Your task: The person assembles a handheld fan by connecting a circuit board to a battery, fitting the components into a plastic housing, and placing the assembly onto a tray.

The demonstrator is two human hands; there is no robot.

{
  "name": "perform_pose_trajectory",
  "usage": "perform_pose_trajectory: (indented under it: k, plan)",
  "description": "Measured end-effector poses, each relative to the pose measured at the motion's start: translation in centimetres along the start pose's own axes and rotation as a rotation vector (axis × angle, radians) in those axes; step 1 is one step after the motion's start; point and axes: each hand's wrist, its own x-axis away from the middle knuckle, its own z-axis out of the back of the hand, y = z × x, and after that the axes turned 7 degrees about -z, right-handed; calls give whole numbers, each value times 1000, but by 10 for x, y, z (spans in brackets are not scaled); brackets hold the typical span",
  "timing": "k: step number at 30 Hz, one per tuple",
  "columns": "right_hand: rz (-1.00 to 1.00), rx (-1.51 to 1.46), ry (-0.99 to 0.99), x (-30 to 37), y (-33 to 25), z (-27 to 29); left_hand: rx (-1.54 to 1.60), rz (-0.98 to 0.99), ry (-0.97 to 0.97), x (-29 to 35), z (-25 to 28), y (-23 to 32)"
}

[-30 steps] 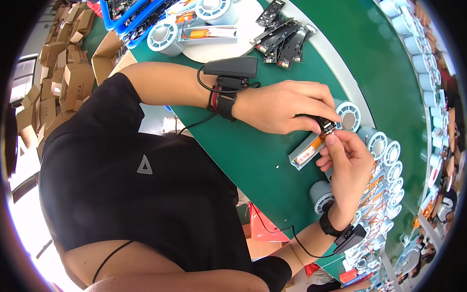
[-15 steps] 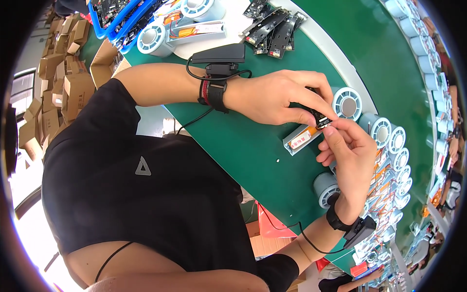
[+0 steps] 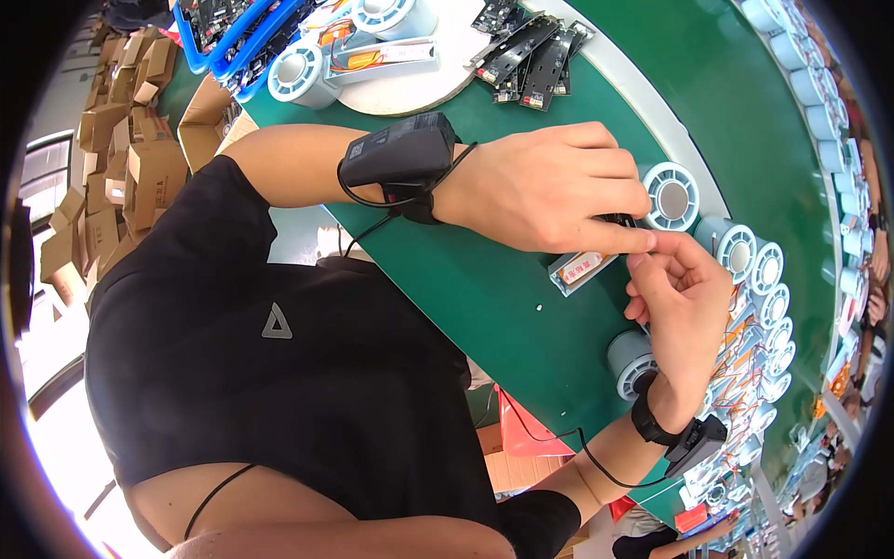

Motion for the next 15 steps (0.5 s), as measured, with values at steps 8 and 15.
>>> perform_pose_trajectory:
  k: [8, 15]
  plan:
    - [66, 35, 37, 1, 5, 2, 26, 98, -43, 2, 2, 6]
    - [198, 41, 146, 2, 5, -13, 813, 749, 111, 6, -3, 13]
